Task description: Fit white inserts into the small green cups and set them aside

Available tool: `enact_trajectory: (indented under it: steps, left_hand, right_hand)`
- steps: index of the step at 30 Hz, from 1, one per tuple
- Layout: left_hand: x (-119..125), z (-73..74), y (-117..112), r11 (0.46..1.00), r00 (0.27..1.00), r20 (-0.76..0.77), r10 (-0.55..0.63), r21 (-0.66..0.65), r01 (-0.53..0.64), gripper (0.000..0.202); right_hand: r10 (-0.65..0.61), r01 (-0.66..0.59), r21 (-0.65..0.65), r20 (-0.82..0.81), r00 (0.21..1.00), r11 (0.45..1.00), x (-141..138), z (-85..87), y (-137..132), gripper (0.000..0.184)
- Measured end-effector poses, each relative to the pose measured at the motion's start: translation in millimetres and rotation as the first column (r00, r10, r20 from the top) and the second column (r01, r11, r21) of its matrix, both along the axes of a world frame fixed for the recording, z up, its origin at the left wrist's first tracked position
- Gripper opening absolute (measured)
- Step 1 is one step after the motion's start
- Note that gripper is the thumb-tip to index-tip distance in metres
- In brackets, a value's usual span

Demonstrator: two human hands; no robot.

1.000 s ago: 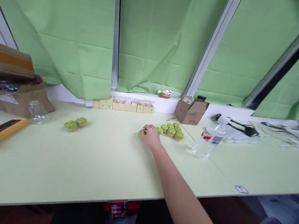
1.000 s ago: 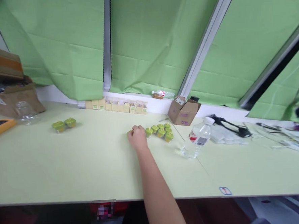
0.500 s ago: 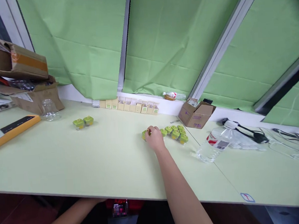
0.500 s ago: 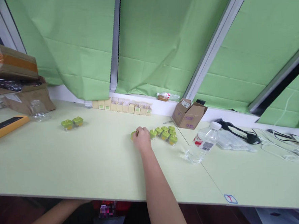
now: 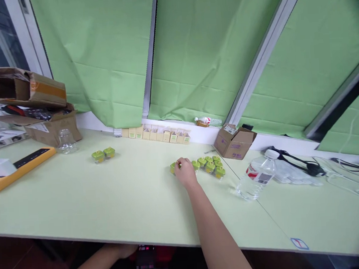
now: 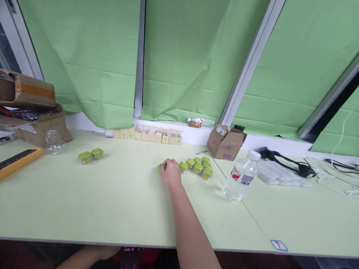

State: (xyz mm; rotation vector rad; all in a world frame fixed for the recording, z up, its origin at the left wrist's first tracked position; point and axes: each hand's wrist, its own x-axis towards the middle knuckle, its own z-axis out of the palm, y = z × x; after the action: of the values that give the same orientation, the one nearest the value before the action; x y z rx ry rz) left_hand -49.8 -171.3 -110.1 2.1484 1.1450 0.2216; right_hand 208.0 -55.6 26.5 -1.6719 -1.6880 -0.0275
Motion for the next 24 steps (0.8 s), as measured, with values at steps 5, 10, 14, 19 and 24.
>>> enact_trajectory:
  steps: [5, 10, 14, 19, 24]
  left_hand:
    - [-1.6, 38.7, -21.8, 0.979, 0.977, -0.136, -0.165, -0.143, 0.145, 0.029]
    - [13.1, 160.7, -47.5, 0.672, 0.778, 0.252, -0.575, -0.396, 0.625, 0.024]
    - [37.2, 231.0, 12.7, 0.956, 0.831, 0.498, -0.248, -0.013, 0.293, 0.029]
    - [75.5, 187.7, 124.9, 0.967, 0.888, 0.460, -0.013, 0.231, -0.106, 0.074]
    - [78.3, 134.0, 142.4, 0.976, 0.865, 0.493, -0.089, 0.218, -0.024, 0.068]
  right_hand:
    - [-0.001, 0.001, 0.011, 0.016, 1.000, 1.000, -0.6, -0.3, 2.8, 0.011]
    - [0.069, -0.069, -0.002, -0.013, 0.998, 0.998, -4.2, -0.1, 2.4, 0.012]
    - [0.175, -0.178, -0.029, -0.086, 0.981, 0.984, -12.0, 1.7, -1.8, 0.010]
    - [0.340, -0.357, 0.000, -0.304, 0.890, 0.934, -17.2, -1.6, -0.3, 0.012]
    - [0.365, -0.403, 0.027, -0.487, 0.794, 0.915, -16.2, -13.8, 12.1, 0.021]
